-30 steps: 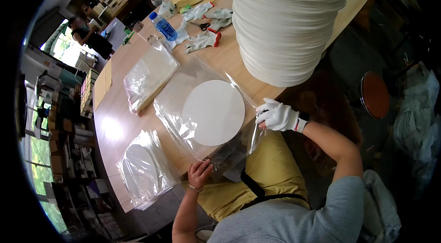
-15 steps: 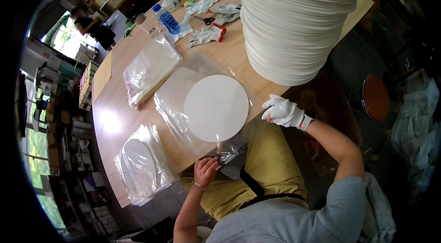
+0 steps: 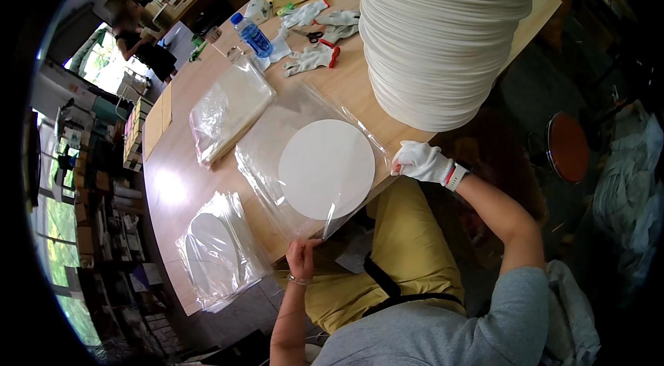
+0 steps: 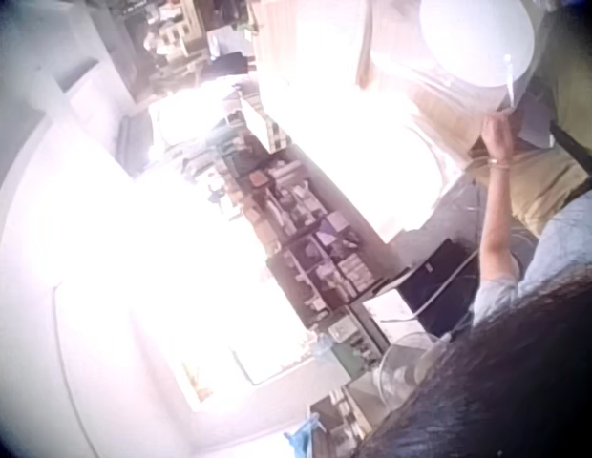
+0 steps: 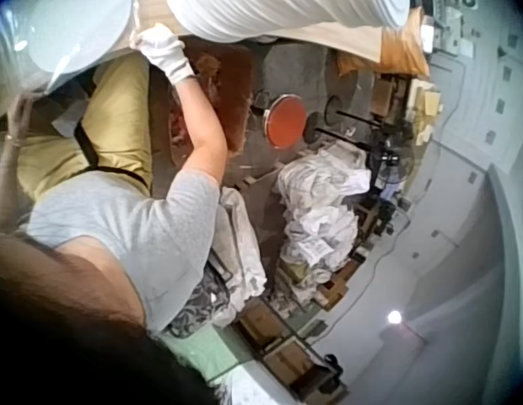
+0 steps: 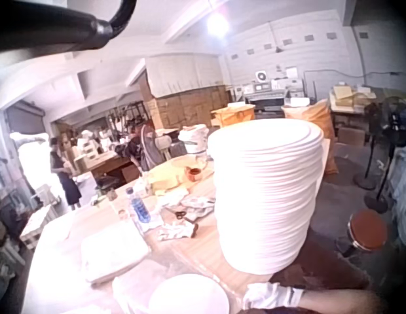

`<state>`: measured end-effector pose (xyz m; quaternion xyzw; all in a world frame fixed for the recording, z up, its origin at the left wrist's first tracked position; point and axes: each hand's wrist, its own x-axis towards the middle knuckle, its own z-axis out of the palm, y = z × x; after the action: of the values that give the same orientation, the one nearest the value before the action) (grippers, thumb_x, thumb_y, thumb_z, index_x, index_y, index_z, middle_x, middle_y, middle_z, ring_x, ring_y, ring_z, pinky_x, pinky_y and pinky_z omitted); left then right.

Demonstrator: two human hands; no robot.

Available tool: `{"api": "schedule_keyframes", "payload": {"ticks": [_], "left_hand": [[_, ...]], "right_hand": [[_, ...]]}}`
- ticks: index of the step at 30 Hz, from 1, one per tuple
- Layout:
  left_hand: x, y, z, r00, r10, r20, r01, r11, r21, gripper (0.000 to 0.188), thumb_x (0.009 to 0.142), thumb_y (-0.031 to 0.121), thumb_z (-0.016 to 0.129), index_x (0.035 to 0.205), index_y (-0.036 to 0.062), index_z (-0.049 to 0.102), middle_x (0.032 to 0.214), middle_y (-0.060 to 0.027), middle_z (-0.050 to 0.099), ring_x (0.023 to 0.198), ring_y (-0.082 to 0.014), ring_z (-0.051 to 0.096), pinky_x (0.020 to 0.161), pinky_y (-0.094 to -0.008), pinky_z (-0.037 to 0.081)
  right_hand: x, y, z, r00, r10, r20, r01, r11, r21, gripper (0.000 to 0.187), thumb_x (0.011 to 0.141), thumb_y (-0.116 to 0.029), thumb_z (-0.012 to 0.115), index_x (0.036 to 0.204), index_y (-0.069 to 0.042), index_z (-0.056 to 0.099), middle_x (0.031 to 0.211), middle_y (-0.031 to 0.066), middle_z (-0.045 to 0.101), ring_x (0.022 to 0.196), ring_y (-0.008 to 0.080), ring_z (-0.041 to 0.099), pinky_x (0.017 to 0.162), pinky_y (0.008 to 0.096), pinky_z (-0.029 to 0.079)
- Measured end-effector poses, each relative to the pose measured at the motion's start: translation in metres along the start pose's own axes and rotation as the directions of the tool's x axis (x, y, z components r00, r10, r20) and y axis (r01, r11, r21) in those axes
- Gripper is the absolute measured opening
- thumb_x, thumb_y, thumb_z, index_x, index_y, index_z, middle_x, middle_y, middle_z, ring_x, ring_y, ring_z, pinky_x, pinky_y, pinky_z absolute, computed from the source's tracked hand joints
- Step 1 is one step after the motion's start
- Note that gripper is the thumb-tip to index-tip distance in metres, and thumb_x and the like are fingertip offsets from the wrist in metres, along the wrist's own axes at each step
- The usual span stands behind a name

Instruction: The person repeatedly picks up white circular discs from a stack, places them into clear plastic bags, and sets the filled bags aside on the table. The process is repetitive and involves handling the discs and bags by hand.

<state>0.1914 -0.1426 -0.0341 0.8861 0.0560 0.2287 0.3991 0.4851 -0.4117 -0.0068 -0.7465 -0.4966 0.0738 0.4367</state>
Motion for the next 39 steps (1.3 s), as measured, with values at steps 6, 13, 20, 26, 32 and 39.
{"api": "schedule_keyframes", "payload": {"ticks": [6, 13, 20, 26, 32, 39], "left_hand": [[-0.009, -0.011, 0.012, 0.926, -0.308, -0.218, 0.307, 0.951, -0.039, 0.02, 0.089, 0.008, 0.047, 0.071, 0.0012, 0.052, 0.07, -0.0089, 0.065, 0.058, -0.0201, 0.057, 0.057, -0.0302, 0.044], [-0.004, -0.009, 0.018, 0.897, -0.304, -0.32, 0.263, 0.951, -0.165, 0.023, 0.094, 0.014, 0.043, 0.075, 0.0014, 0.047, 0.065, -0.0102, 0.063, 0.057, -0.0154, 0.06, 0.057, -0.0261, 0.048], [-0.002, -0.002, 0.017, 0.843, -0.431, -0.32, 0.422, 0.901, -0.103, 0.022, 0.093, 0.016, 0.046, 0.077, 0.001, 0.049, 0.061, -0.0087, 0.062, 0.053, -0.0139, 0.059, 0.051, -0.0265, 0.046], [0.0, -0.002, 0.015, 0.805, -0.474, -0.356, 0.519, 0.854, 0.038, 0.021, 0.09, 0.02, 0.051, 0.077, 0.0027, 0.052, 0.057, -0.008, 0.059, 0.051, -0.0185, 0.06, 0.049, -0.0289, 0.045], [0.006, 0.003, 0.011, 0.807, -0.455, -0.376, 0.563, 0.785, 0.258, 0.02, 0.087, 0.024, 0.054, 0.076, 0.0069, 0.055, 0.059, -0.0106, 0.06, 0.054, -0.0283, 0.059, 0.049, -0.0362, 0.045], [0.014, 0.003, 0.007, 0.817, -0.466, -0.34, 0.577, 0.663, 0.477, 0.023, 0.084, 0.029, 0.057, 0.073, 0.0081, 0.056, 0.06, -0.0116, 0.06, 0.057, -0.0329, 0.058, 0.052, -0.0422, 0.045]], "right_hand": [[0.011, -0.014, 0.008, 0.963, 0.264, -0.049, -0.268, 0.947, -0.177, 0.007, 0.072, -0.016, 0.059, 0.072, -0.009, 0.06, 0.068, 0.0073, 0.062, 0.072, 0.026, 0.061, 0.067, 0.0348, 0.048], [0.015, -0.009, 0.017, 0.983, 0.135, -0.126, -0.142, 0.989, -0.051, 0.013, 0.074, -0.019, 0.055, 0.071, -0.007, 0.059, 0.065, 0.009, 0.061, 0.061, 0.0291, 0.059, 0.06, 0.0387, 0.047], [0.017, -0.017, 0.024, 0.935, 0.313, -0.167, -0.329, 0.941, -0.079, 0.022, 0.08, -0.023, 0.052, 0.066, -0.007, 0.054, 0.057, 0.0109, 0.057, 0.055, 0.0319, 0.056, 0.057, 0.0415, 0.045], [0.013, 0.012, 0.043, 0.968, 0.125, -0.217, -0.219, 0.844, -0.49, 0.024, 0.082, -0.028, 0.053, 0.069, -0.008, 0.051, 0.052, 0.0126, 0.053, 0.052, 0.0348, 0.054, 0.05, 0.0466, 0.042], [0.023, -0.002, 0.042, 0.966, 0.132, -0.221, -0.24, 0.771, -0.59, 0.027, 0.08, -0.031, 0.056, 0.068, -0.009, 0.05, 0.051, 0.0113, 0.052, 0.046, 0.0342, 0.052, 0.046, 0.0469, 0.039], [0.032, -0.003, 0.05, 0.982, 0.071, -0.178, -0.183, 0.62, -0.763, 0.026, 0.074, -0.029, 0.062, 0.059, -0.012, 0.049, 0.053, 0.006, 0.05, 0.04, 0.0278, 0.051, 0.04, 0.0433, 0.039]]}}
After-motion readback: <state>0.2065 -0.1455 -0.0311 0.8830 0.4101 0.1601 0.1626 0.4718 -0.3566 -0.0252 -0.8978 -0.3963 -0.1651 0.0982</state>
